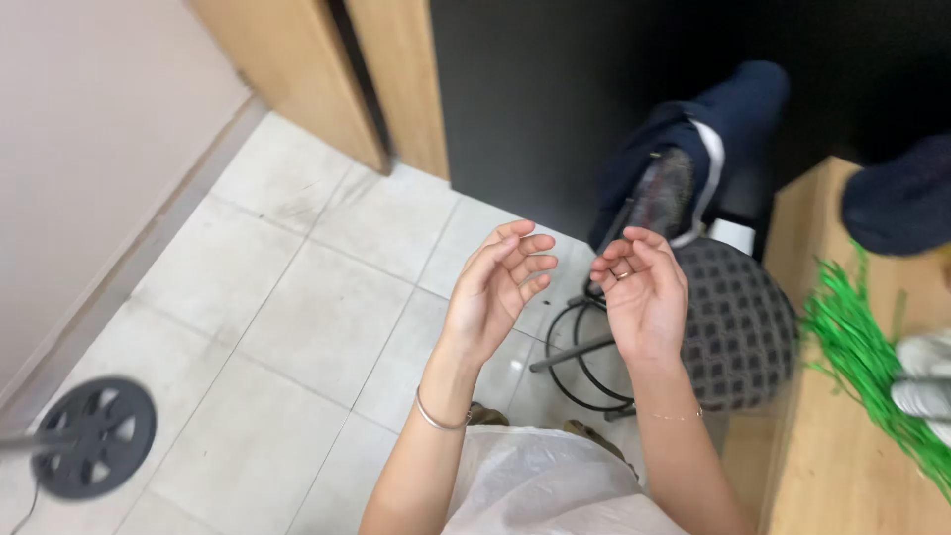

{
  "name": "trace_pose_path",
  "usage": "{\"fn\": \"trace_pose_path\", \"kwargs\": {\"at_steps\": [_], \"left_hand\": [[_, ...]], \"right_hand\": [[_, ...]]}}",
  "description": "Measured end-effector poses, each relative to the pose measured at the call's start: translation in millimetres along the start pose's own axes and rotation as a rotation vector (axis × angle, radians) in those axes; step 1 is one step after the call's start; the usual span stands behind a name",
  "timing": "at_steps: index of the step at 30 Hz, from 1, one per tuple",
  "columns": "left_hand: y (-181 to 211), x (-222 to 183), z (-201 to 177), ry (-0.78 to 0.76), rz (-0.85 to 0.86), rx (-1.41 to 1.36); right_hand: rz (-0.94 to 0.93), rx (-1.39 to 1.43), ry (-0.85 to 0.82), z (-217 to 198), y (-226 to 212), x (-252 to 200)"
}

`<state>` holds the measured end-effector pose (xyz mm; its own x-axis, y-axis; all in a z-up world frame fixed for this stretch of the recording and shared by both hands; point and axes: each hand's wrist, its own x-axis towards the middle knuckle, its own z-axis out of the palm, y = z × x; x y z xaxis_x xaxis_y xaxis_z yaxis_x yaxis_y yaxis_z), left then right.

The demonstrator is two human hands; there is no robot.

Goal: Organizing and inspecting decorative flower-shaped candles on a workbench and display shelf.

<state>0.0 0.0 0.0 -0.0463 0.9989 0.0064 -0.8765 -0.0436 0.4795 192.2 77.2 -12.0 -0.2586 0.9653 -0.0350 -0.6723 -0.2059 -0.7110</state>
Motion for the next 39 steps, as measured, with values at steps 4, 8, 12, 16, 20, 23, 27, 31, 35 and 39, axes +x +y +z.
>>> {"fn": "trace_pose_path", "kwargs": {"at_steps": [4, 8, 12, 16, 20, 23, 27, 31, 35, 39], "left_hand": [[52, -37, -48, 0.155, 0.188, -0.090], [88, -80, -86, 0.294, 0.420, -0.201], [113, -106, -123, 0.360, 0.641, -0.312], [143, -121, -148, 0.449, 0.846, -0.351], [177, -124, -173, 0.448, 1.061, -0.409], [194, -128, -182, 0.442, 1.214, -0.426], [208, -145, -188, 0.468, 1.402, -0.450], [213, -182, -197, 0.480, 1.554, -0.424], [225, -232, -210, 0.502, 1.708, -0.419], [256, -295, -226, 0.516, 1.819, -0.384]], "right_hand": [[0.226, -0.012, -0.111, 53, 66, 32], [0.496, -0.015, -0.199, 98, 123, 51], [0.725, 0.036, -0.306, 140, 183, 79], [0.900, 0.014, -0.406, 195, 239, 106], [1.046, 0.050, -0.567, 256, 289, 131], [1.160, 0.054, -0.633, 293, 321, 139], [1.295, 0.033, -0.716, 334, 370, 132], [1.419, 0.021, -0.790, 372, 416, 97], [1.558, -0.012, -0.867, 407, 464, 44], [1.674, 0.001, -0.930, 451, 513, -21]]}}
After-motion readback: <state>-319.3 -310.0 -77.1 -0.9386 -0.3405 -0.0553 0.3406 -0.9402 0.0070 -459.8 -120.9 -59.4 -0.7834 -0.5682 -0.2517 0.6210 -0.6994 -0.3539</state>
